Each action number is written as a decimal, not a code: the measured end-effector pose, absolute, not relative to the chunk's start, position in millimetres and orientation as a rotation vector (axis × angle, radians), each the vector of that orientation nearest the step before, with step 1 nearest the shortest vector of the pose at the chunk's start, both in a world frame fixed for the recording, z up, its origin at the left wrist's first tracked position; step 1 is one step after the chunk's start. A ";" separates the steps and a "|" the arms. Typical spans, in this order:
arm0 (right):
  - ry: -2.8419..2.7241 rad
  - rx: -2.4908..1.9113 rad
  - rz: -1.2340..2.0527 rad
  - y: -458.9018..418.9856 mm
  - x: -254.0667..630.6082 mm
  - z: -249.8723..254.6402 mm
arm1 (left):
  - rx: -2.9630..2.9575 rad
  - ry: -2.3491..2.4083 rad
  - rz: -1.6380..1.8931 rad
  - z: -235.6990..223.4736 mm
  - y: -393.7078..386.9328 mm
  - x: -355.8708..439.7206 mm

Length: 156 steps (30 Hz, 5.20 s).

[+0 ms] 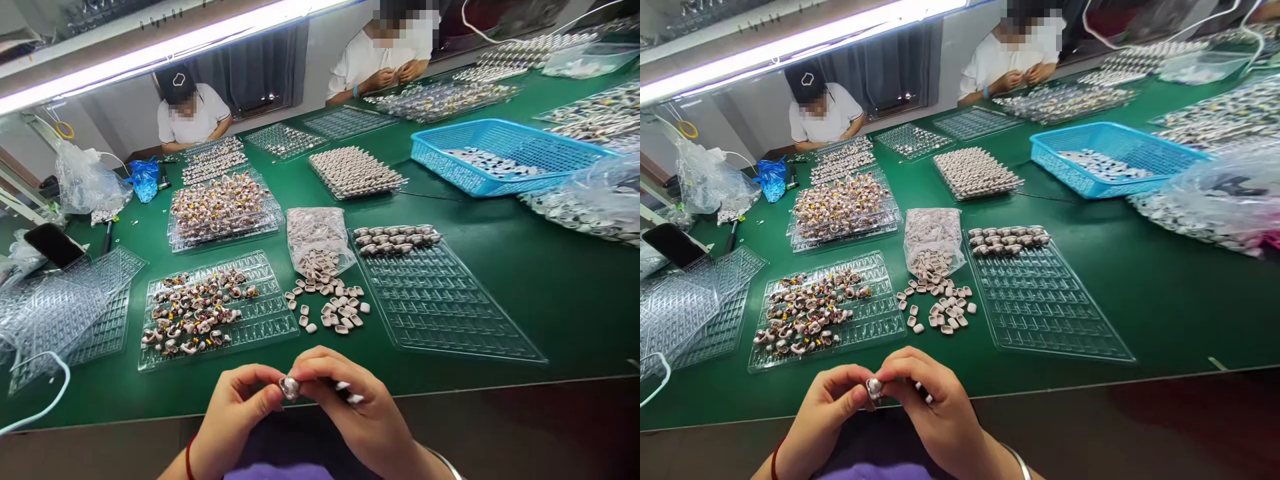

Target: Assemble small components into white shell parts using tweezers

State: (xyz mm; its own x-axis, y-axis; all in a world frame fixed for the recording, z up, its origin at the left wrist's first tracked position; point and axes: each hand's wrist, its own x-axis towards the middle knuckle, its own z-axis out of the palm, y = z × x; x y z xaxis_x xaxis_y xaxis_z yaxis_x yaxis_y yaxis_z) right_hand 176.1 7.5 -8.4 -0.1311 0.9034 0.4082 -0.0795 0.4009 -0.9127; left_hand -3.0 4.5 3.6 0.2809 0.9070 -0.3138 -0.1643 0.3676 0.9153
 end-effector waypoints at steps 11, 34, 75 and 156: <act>-1.536 -0.942 0.839 3.8 177.1 -9.3 | 0.951 1.097 0.958 -1.3 4.0 -0.5; -1.725 -1.003 0.807 4.9 170.4 -11.0 | 1.703 1.276 0.929 8.8 4.8 -1.5; -1.228 -1.142 1.881 14.0 175.1 -1.6 | 2.268 0.976 1.148 2.8 7.2 -12.3; -1.736 -1.057 1.182 2.4 170.9 -17.8 | 1.605 1.267 1.141 -15.7 -10.6 -5.1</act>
